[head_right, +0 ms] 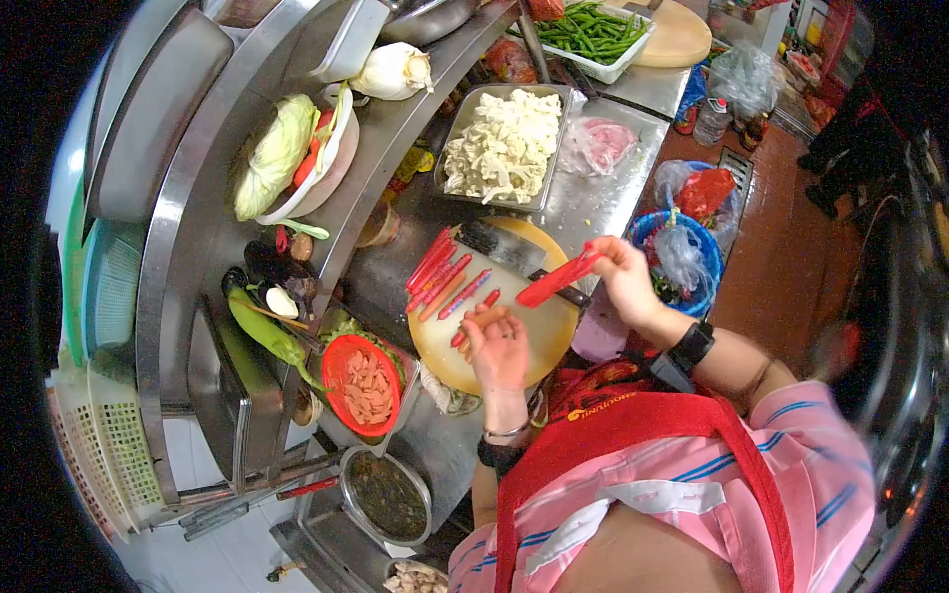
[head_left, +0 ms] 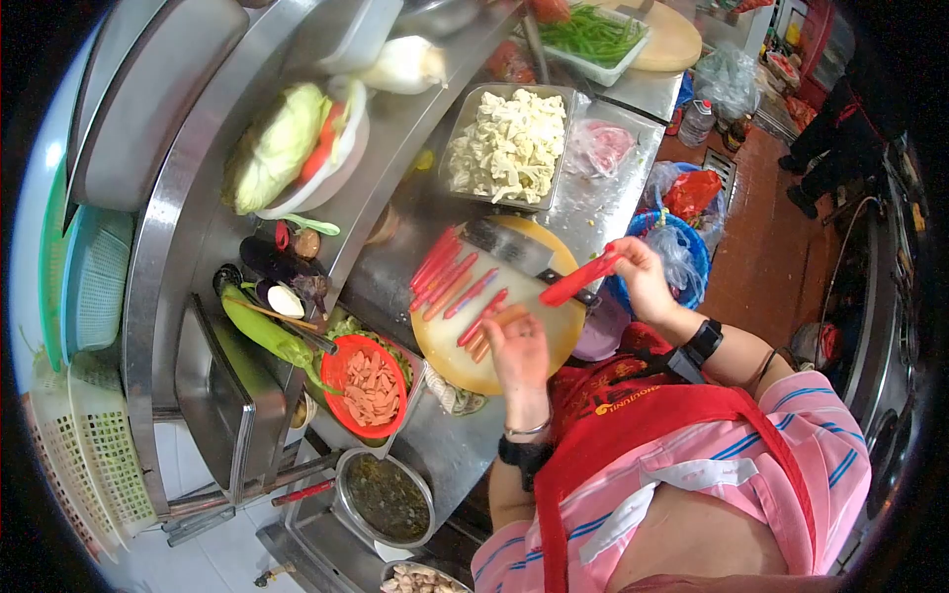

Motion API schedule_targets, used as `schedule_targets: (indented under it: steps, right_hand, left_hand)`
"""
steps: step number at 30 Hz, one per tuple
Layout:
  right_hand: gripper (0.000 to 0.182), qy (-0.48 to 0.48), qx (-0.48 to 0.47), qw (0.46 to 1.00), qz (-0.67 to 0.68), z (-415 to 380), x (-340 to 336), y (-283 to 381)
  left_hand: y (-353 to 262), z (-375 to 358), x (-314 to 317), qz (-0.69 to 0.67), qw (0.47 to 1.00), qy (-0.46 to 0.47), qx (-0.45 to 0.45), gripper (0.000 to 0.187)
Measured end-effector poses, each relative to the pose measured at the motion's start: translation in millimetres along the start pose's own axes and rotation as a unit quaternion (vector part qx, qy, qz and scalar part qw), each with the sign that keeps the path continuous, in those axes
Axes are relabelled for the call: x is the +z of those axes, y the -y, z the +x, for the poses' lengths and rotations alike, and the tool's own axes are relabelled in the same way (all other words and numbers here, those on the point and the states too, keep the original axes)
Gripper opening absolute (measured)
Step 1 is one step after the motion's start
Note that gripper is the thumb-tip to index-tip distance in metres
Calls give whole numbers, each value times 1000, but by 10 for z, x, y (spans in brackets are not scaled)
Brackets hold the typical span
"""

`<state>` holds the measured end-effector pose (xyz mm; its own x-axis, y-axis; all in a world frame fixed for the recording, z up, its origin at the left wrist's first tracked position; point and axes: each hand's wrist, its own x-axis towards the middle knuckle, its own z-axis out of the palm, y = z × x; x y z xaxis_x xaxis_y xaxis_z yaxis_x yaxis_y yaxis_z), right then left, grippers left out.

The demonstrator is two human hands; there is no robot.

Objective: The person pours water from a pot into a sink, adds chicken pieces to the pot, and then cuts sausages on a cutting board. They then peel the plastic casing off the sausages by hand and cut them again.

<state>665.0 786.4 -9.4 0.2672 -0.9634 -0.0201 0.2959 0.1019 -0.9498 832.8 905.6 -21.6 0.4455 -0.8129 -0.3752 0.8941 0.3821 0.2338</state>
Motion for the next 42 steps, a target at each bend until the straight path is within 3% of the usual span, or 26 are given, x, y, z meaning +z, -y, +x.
schedule_targets:
  steps: [2, 4, 6, 8, 10, 13, 15, 18, 21, 24, 26, 28, 29, 30, 31, 32, 34, 36, 38, 39, 40, 42]
  right_hand:
    - [16, -47, -15, 999, -18, 111, -226, 4]
    - [15, -74, 31, 997, -19, 197, -535, -2]
    - [13, -115, 49, 990, -71, 257, -865, -37]
    - [11, -150, 37, 980, -127, 379, -1255, -162]
    - [15, -191, 97, 969, -123, 585, -1713, -367]
    - [29, -225, 147, 948, -172, 708, -1846, -355]
    - [46, -267, 172, 928, -196, 752, -1849, -389]
    - [52, -256, 194, 924, -209, 824, -1862, -565]
    - [38, -248, 173, 929, -214, 896, -1830, -829]
    - [24, -163, 158, 949, -220, 820, -1459, -707]
    - [16, -71, 94, 956, -268, 875, -1322, -899]
    - [17, 50, -34, 898, -435, 735, -901, -763]
    - [19, 122, -45, 884, -449, 684, -727, -790]
    - [23, 187, -30, 853, -486, 586, -484, -640]
    - [27, 233, -23, 824, -515, 515, -287, -603]
    - [34, 266, -68, 769, -577, 475, -159, -715]
    - [39, 294, -103, 717, -624, 364, 73, -704]
    - [44, 296, -118, 697, -643, 394, 147, -845]
    - [50, 297, -131, 676, -662, 419, 187, -861]
    - [52, 293, -83, 686, -660, 443, 182, -780]
    - [54, 288, -34, 695, -658, 463, 182, -721]
    - [55, 274, -33, 703, -655, 496, 89, -682]
  left_hand:
    - [-145, 104, -285, 15, 999, -20, 40, 24]
    - [-226, 117, -446, 32, 995, -40, 80, 22]
    - [-277, 72, -543, 58, 973, -223, 13, 23]
    - [-260, 109, -912, 47, 979, -200, -17, 27]
    - [-225, 115, -1009, 36, 982, -176, -50, 33]
    - [-176, 128, -873, 44, 989, -137, -17, 30]
    - [-182, 146, -829, 51, 980, -191, -4, 31]
    - [-221, 194, -855, 91, 970, -224, -20, 36]
    - [-322, 250, -993, 117, 956, -255, -83, 41]
    - [-442, 224, -990, 190, 947, -188, -177, 42]
    - [-456, 228, -945, 243, 936, -186, -176, 39]
    - [-484, 251, -902, 453, 883, -107, -60, 31]
    - [-502, 270, -830, 454, 882, -112, -55, 31]
    - [-506, 304, -719, 631, 767, -81, 84, 26]
    - [-515, 342, -642, 769, 601, -46, 215, 22]
    - [-565, 404, -627, 768, 599, -50, 219, 22]
    - [-747, 573, -665, 910, 211, -1, 357, 23]
    - [-897, 719, -748, 927, 205, 0, 314, 25]
    - [-1012, 822, -782, 921, 325, 46, 211, 24]
    - [-1045, 830, -787, 917, 332, 61, 213, 22]
    - [-1064, 839, -795, 917, 332, 60, 214, 22]
    - [-1063, 822, -700, 938, 260, 77, 217, 26]
